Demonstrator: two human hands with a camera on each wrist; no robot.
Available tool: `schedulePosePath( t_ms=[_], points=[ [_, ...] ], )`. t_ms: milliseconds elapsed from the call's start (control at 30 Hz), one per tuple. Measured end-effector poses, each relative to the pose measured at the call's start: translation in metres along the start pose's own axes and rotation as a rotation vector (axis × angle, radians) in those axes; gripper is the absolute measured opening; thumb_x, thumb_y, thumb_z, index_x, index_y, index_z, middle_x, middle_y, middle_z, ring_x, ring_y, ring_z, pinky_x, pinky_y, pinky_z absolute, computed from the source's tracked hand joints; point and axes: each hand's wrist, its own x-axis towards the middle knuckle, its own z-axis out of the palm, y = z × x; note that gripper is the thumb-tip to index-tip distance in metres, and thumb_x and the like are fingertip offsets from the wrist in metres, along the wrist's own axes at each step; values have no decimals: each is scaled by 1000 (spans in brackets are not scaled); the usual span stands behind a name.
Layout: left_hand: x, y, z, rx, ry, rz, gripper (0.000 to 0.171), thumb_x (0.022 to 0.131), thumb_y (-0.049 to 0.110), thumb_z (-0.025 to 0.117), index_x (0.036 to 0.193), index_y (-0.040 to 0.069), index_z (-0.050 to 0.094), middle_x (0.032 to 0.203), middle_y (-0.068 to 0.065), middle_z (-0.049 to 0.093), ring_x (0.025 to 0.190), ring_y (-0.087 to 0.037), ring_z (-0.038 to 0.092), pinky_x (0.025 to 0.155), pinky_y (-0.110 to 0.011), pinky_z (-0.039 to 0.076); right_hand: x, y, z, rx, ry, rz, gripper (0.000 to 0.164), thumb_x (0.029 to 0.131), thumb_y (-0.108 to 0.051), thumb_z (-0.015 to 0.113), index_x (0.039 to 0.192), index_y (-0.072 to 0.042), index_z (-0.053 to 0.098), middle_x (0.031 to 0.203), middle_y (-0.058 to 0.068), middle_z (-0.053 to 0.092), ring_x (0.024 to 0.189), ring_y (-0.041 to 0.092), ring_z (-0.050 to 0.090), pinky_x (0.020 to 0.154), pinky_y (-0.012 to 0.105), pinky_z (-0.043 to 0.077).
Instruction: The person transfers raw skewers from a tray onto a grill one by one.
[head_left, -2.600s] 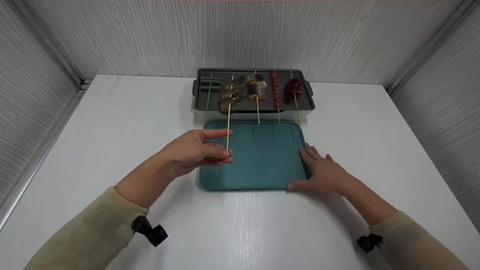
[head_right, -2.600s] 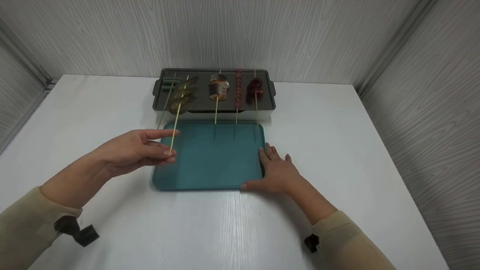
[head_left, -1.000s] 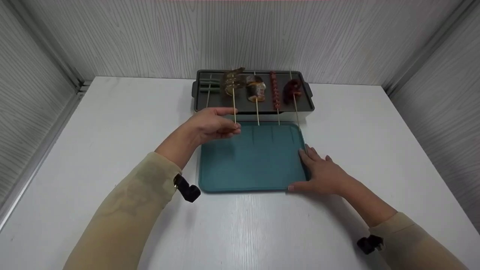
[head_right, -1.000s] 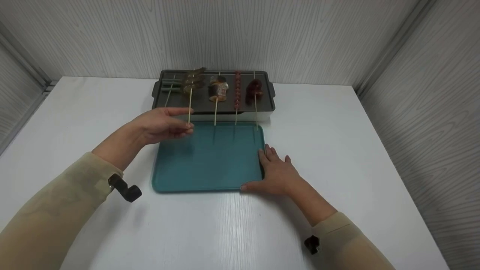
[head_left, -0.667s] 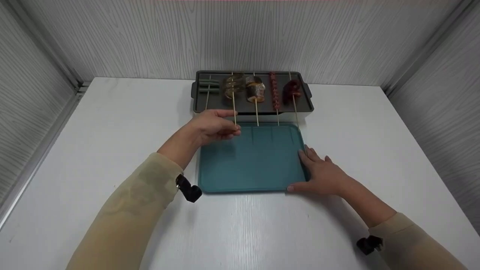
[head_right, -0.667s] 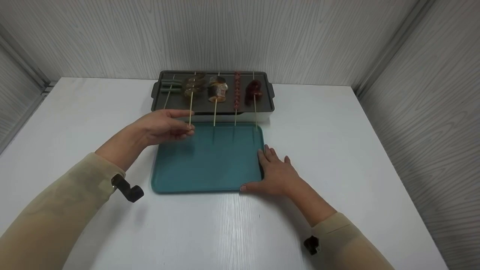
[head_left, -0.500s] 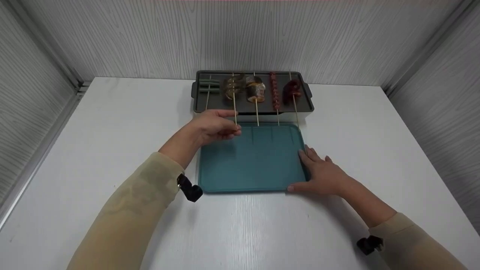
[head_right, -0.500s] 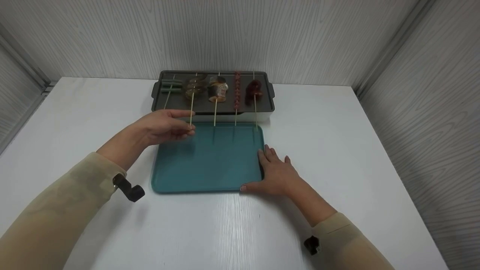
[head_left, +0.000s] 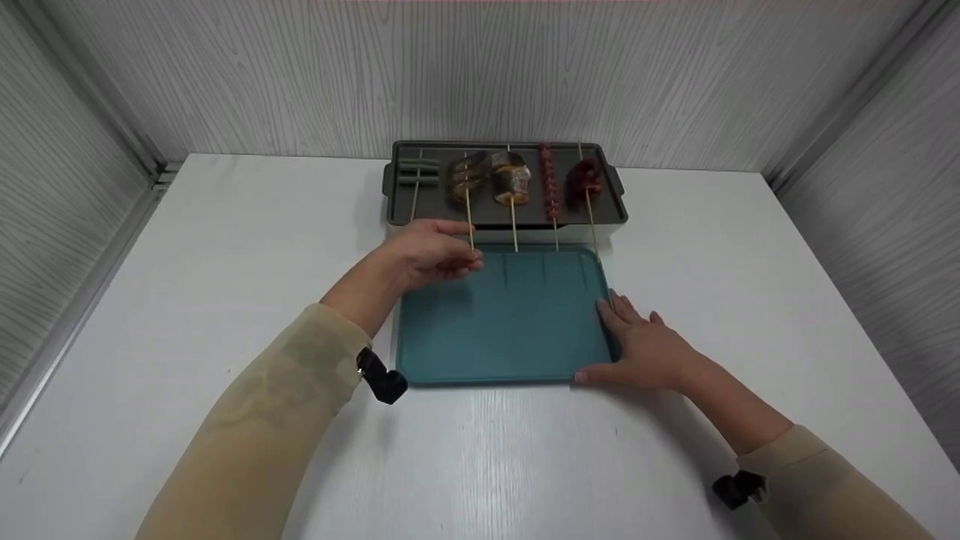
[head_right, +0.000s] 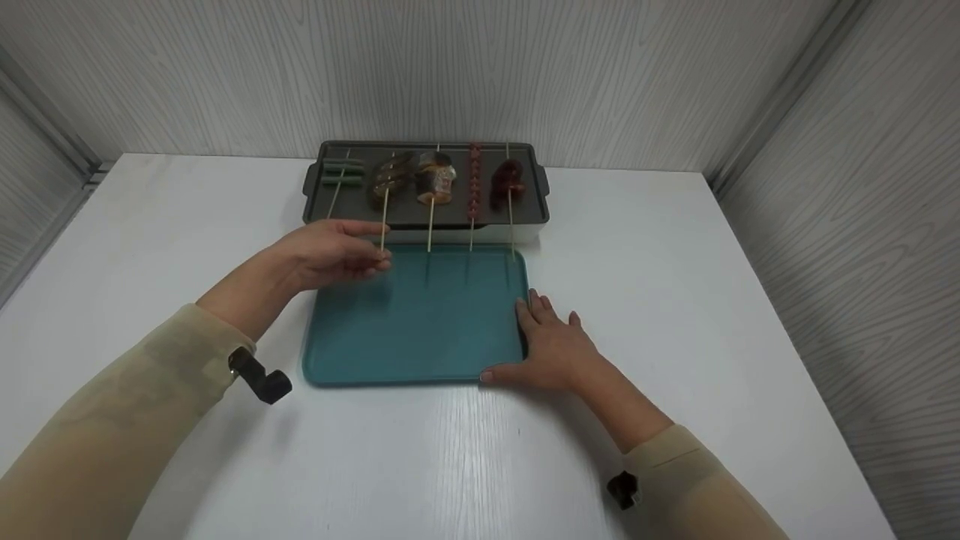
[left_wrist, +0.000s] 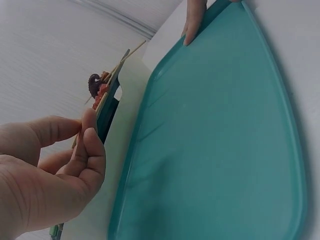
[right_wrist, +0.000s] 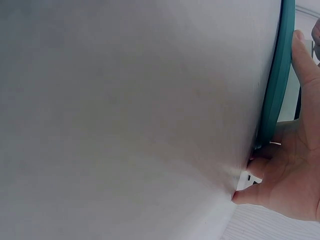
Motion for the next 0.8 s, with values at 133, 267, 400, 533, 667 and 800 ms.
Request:
schedulePosePath(
  t_ms=[133, 267, 400, 533, 667, 800],
  points=[
    [1, 0, -1, 3, 14, 7, 62, 99, 0, 71, 157, 7, 51, 113, -18, 76, 90, -20, 75, 87, -34, 59, 1, 0, 0, -9, -2, 2, 133, 81, -87, 65, 167, 4, 19, 174, 27, 10, 159, 45, 17, 124, 71, 15],
    [2, -1, -1, 1, 30, 14, 61, 99, 1, 72, 156, 8, 53, 111, -17, 76, 90, -20, 75, 87, -34, 59, 1, 1, 0, -16, -4, 5, 133, 81, -87, 65, 167, 3, 19, 174, 27, 10, 159, 47, 18, 124, 71, 16],
    [2, -2, -1, -9, 33, 17, 61, 99, 0, 72, 156, 7, 53, 107, -15, 77, 90, -20, 75, 82, -33, 60, 2, 2, 1, -20, -2, 2, 133, 81, -87, 65, 167, 3, 19, 174, 27, 10, 158, 47, 18, 123, 71, 17],
    [0, -2, 1, -18, 37, 14, 61, 98, 0, 73, 156, 5, 52, 105, -15, 76, 89, -20, 75, 81, -32, 60, 2, 3, 1, -19, 0, -1, 133, 81, -87, 65, 167, 3, 19, 174, 27, 10, 159, 46, 18, 124, 71, 16],
    [-1, -1, 2, -18, 47, 3, 61, 98, 0, 73, 155, 4, 51, 110, -17, 75, 90, -20, 75, 83, -33, 60, 2, 4, 1, -20, -1, 2, 133, 81, -87, 65, 167, 3, 19, 174, 27, 9, 159, 45, 19, 124, 71, 16],
    [-2, -2, 4, -12, 61, -11, 61, 99, 2, 73, 155, 3, 50, 113, -17, 75, 91, -21, 75, 88, -35, 60, 3, 4, 1, -21, -5, 11, 133, 81, -87, 66, 168, 2, 19, 174, 27, 10, 159, 46, 19, 124, 71, 17]
  ],
)
